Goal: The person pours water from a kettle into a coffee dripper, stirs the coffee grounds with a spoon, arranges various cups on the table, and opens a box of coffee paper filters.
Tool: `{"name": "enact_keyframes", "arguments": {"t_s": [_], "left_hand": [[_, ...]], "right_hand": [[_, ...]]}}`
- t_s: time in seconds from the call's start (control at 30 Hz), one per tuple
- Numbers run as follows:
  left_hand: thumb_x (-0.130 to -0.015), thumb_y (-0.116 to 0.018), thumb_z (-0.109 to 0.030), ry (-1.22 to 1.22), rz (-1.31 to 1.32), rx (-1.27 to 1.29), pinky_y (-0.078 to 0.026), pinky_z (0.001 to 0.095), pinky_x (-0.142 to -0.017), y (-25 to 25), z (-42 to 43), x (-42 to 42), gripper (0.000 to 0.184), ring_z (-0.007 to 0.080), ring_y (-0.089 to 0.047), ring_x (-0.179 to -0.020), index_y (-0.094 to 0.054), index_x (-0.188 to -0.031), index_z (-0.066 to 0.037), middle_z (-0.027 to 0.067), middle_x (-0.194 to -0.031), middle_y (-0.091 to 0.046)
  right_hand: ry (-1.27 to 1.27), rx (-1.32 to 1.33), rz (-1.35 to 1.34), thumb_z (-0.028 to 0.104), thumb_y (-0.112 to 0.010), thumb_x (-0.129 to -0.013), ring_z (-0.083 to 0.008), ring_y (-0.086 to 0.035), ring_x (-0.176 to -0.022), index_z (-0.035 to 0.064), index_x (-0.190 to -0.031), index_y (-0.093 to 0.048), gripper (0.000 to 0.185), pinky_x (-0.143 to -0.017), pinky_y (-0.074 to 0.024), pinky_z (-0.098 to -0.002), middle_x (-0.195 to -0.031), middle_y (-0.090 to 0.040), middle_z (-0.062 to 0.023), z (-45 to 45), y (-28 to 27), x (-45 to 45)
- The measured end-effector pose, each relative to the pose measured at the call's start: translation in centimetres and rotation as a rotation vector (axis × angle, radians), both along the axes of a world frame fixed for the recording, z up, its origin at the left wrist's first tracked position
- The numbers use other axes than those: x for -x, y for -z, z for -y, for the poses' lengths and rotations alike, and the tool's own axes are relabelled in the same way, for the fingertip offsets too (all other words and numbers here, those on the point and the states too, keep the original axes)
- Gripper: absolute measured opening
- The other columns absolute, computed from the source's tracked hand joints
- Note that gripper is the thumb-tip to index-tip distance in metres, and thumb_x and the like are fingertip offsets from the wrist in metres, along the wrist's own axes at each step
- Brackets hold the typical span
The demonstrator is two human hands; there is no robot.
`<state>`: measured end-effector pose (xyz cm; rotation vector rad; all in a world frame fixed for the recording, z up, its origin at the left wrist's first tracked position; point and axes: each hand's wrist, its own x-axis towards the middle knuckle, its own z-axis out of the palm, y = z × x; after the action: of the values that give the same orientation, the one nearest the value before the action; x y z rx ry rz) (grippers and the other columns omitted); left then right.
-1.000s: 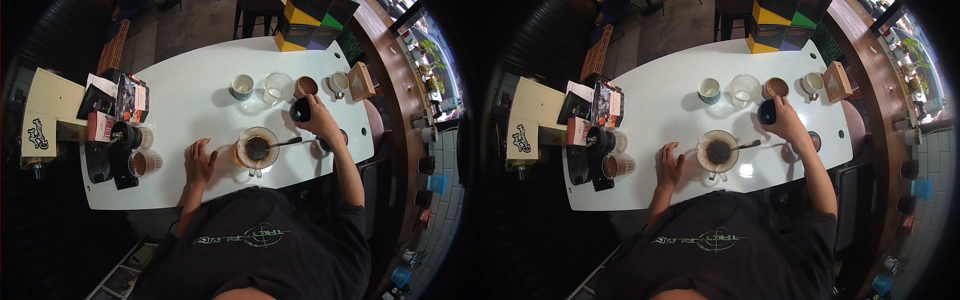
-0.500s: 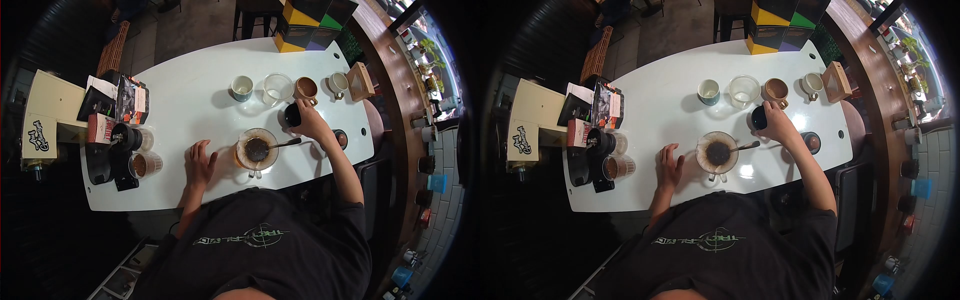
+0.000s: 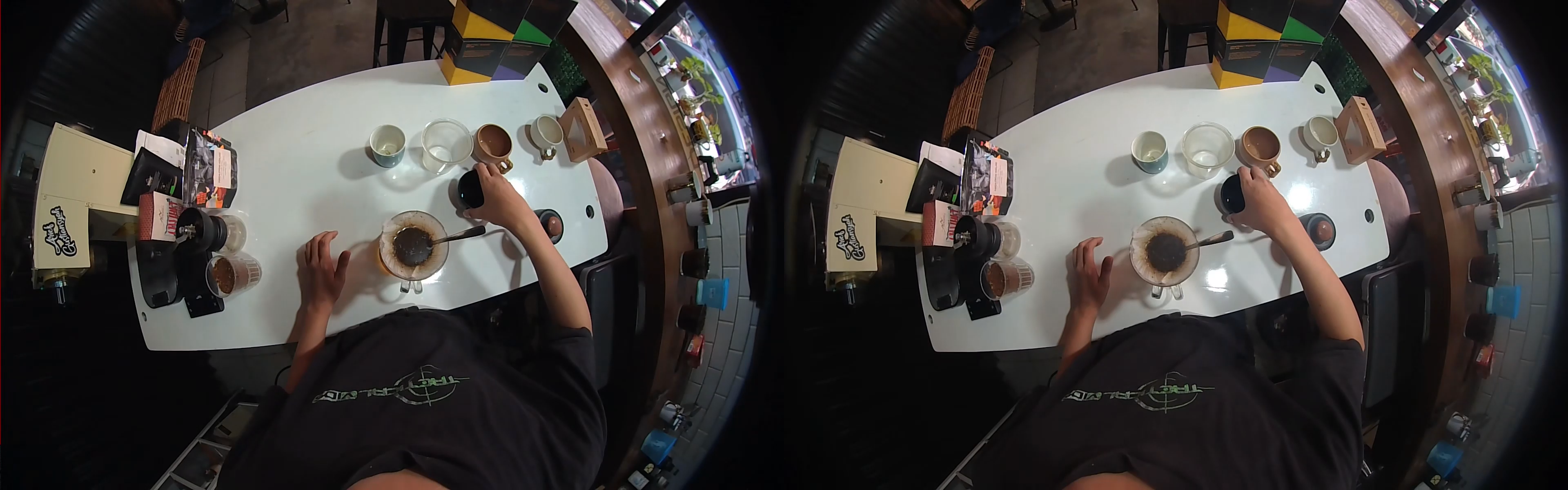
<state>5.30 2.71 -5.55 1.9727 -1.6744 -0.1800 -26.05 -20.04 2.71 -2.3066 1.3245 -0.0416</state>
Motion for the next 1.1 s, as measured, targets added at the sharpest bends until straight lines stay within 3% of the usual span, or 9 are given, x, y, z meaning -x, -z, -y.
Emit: {"name": "enact_keyframes", "arguments": {"t_s": [0.23, 0.33, 0.43, 0.47, 0.5, 0.7, 0.8, 0.97, 1.1], "left_hand": [[-0.103, -0.041, -0.053, -0.002, 0.003, 0.005, -0.038, 0.0470, -0.105, 0.4, 0.0, -0.1, 0.055, 0.0316, -0.055, -0.119, -0.054, -0.126, -0.005, 0.0120, -0.124, -0.059], [-0.103, -0.041, -0.053, -0.011, -0.014, 0.000, -0.037, 0.0471, -0.105, 0.2, 0.0, -0.1, 0.055, 0.0316, -0.054, -0.119, -0.054, -0.126, -0.005, 0.0120, -0.124, -0.059], [-0.103, -0.042, -0.053, 0.002, -0.006, 0.004, -0.037, 0.0470, -0.105, -0.1, -0.1, 0.0, 0.054, 0.0317, -0.054, -0.119, -0.054, -0.126, -0.006, 0.0120, -0.125, -0.059], [-0.103, -0.042, -0.052, 0.003, 0.003, 0.004, -0.036, 0.0469, -0.105, 0.0, -0.1, -0.1, 0.054, 0.0316, -0.054, -0.119, -0.054, -0.127, -0.006, 0.0120, -0.125, -0.058], [-0.103, -0.042, -0.052, 0.004, 0.010, 0.008, -0.036, 0.0469, -0.106, 0.1, 0.0, -0.1, 0.053, 0.0315, -0.054, -0.119, -0.054, -0.127, -0.006, 0.0120, -0.125, -0.058], [-0.103, -0.043, -0.051, 0.007, -0.007, 0.002, -0.037, 0.0472, -0.105, 0.0, -0.1, -0.1, 0.053, 0.0320, -0.054, -0.120, -0.053, -0.128, -0.006, 0.0124, -0.125, -0.058], [-0.103, -0.043, -0.051, 0.001, -0.008, -0.001, -0.037, 0.0473, -0.105, -0.2, -0.1, 0.0, 0.053, 0.0324, -0.054, -0.120, -0.053, -0.127, -0.006, 0.0127, -0.125, -0.058], [-0.103, -0.043, -0.051, -0.001, 0.006, -0.002, -0.038, 0.0474, -0.105, -0.3, -0.1, 0.0, 0.052, 0.0326, -0.054, -0.119, -0.054, -0.127, -0.006, 0.0127, -0.124, -0.059], [-0.103, -0.043, -0.051, -0.006, -0.008, 0.004, -0.038, 0.0474, -0.105, -0.1, -0.1, 0.0, 0.052, 0.0326, -0.054, -0.119, -0.054, -0.126, -0.006, 0.0121, -0.124, -0.059]], "right_hand": [[0.026, -0.042, -0.040, 0.024, -0.091, -0.062, -0.0417, -0.058, -0.119, -0.0022, -0.135, -0.037, 0.095, -0.100, -0.0501, -0.0445, -0.132, -0.051, -0.0256, 0.0, -0.2, 0.4], [0.084, -0.084, 0.050, 0.030, -0.087, -0.073, -0.0409, -0.057, -0.121, -0.0013, -0.134, -0.043, 0.083, -0.102, -0.0471, -0.0428, -0.135, -0.055, -0.0263, 1.2, -3.0, 2.2], [0.135, 0.225, 0.054, 0.035, -0.081, -0.082, -0.0330, -0.068, -0.090, 0.0024, -0.117, -0.058, 0.053, -0.079, -0.0548, -0.0421, -0.099, -0.068, -0.0204, 4.4, -5.1, 5.2], [0.150, 0.276, 0.046, 0.033, -0.080, -0.083, -0.0341, -0.069, -0.090, 0.0016, -0.115, -0.059, 0.050, -0.080, -0.0543, -0.0421, -0.095, -0.069, -0.0205, 5.9, -5.6, 6.3], [0.192, 0.301, 0.085, 0.035, -0.080, -0.082, -0.0356, -0.069, -0.092, 0.0008, -0.114, -0.057, 0.052, -0.080, -0.0537, -0.0429, -0.091, -0.068, -0.0213, 7.6, -5.4, 7.5], [0.501, 0.408, -0.106, 0.047, -0.082, -0.074, -0.0472, -0.055, -0.122, 0.0118, -0.144, -0.043, 0.088, -0.099, -0.0490, -0.0508, -0.137, -0.050, -0.0291, 16.4, 1.8, 13.0], [0.538, 0.334, -0.063, 0.048, -0.084, -0.070, -0.0524, -0.048, -0.128, 0.0164, -0.151, -0.035, 0.100, -0.104, -0.0460, -0.0539, -0.142, -0.045, -0.0292, 17.7, 3.7, 12.9], [0.556, 0.168, -0.074, 0.044, -0.082, -0.068, -0.0454, -0.050, -0.130, 0.0149, -0.150, -0.038, 0.098, -0.107, -0.0462, -0.0486, -0.144, -0.044, -0.0286, 19.0, 4.4, 12.4], [0.555, 0.227, -0.082, 0.037, -0.085, -0.065, -0.0456, -0.056, -0.119, 0.0100, -0.143, -0.046, 0.090, -0.102, -0.0496, -0.0445, -0.130, -0.053, -0.0294, 19.2, 4.8, 12.7]]}}
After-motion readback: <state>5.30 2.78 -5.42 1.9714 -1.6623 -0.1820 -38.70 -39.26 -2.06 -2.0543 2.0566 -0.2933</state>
